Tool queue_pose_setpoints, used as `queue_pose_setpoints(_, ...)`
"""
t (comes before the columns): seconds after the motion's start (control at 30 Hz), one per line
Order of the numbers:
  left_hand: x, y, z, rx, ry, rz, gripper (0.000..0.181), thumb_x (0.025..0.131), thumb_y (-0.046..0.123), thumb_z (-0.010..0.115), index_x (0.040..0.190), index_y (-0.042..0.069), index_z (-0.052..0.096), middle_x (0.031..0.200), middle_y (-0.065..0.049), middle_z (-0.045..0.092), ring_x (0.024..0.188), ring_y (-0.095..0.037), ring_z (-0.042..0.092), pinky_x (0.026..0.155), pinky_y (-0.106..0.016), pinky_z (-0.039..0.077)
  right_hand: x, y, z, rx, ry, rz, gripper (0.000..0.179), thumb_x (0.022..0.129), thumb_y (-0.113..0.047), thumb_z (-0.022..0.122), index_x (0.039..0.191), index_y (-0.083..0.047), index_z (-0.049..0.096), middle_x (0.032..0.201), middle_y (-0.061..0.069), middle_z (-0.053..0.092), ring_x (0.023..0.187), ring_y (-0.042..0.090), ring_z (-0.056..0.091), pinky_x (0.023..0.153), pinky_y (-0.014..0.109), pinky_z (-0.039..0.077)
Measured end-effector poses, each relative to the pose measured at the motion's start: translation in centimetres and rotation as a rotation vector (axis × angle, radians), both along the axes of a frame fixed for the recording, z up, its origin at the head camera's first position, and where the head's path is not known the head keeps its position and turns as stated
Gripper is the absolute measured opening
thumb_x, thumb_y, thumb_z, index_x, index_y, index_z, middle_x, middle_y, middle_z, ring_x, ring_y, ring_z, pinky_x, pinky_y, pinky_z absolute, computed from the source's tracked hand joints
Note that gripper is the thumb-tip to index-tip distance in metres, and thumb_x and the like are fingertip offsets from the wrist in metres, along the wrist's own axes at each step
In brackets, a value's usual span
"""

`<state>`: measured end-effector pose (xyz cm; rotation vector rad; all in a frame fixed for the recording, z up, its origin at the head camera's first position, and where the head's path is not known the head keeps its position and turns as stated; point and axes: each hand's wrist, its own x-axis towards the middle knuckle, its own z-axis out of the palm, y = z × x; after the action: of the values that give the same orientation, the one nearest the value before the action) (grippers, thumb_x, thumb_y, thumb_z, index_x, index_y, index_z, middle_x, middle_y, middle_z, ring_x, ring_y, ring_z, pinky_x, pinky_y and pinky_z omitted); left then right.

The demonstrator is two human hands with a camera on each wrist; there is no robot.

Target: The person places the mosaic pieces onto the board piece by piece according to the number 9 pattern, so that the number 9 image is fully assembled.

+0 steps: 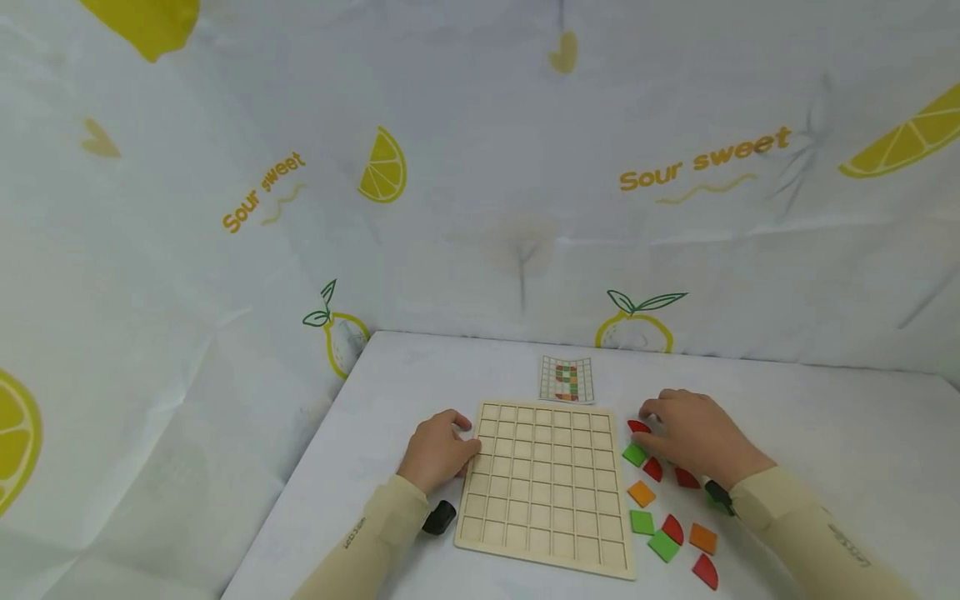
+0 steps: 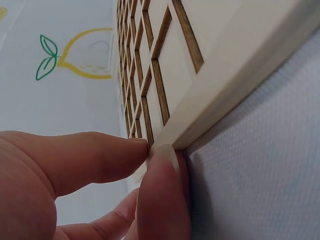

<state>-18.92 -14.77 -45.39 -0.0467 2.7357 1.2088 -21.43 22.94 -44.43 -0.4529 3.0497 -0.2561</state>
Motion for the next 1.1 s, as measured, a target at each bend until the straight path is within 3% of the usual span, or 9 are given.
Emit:
queue_pose_setpoints(0.4, 0.0, 0.1, -0.2, -0.002, 0.006, 0.004, 0.031, 0.095, 0.016, 0.074, 0.121, 0.001, 0.068, 0.067, -0.001, 0.069, 0.054, -0.014, 0.063, 0.055, -0.029, 0.045, 0.0, 0.3, 0.2, 0.048, 0.012, -0.029, 0.031, 0.088, -0.031, 0.087, 0.103, -0.006, 0.078, 0.091, 0.003, 0.069, 0.080, 0.021, 0.059, 0.087, 0.053, 0.059)
queue_pose_setpoints(0.7, 0.0, -0.1, -0.2, -0.001, 0.024, -0.002, 0.032, 0.094, 0.015, 0.073, 0.122, 0.000, 0.067, 0.068, -0.001, 0.069, 0.054, -0.014, 0.064, 0.054, -0.029, 0.045, 0.0, -0.2, 0.8, 0.007, -0.060, -0.043, 0.027, 0.091, -0.031, 0.085, 0.081, -0.013, 0.068, 0.073, -0.001, 0.059, 0.069, 0.017, 0.053, 0.065, 0.033, 0.048)
queue_pose_setpoints(1.1, 0.0, 0.0, -0.1, -0.009, 0.020, -0.002, 0.030, 0.095, 0.016, 0.074, 0.121, 0.001, 0.068, 0.067, -0.001, 0.068, 0.054, -0.014, 0.063, 0.054, -0.029, 0.046, -0.4, -0.9, 1.1, -0.005, -0.098, -0.048, 0.029, 0.091, -0.032, 0.084, 0.080, -0.010, 0.069, 0.074, 0.000, 0.060, 0.067, 0.017, 0.054, 0.064, 0.033, 0.048)
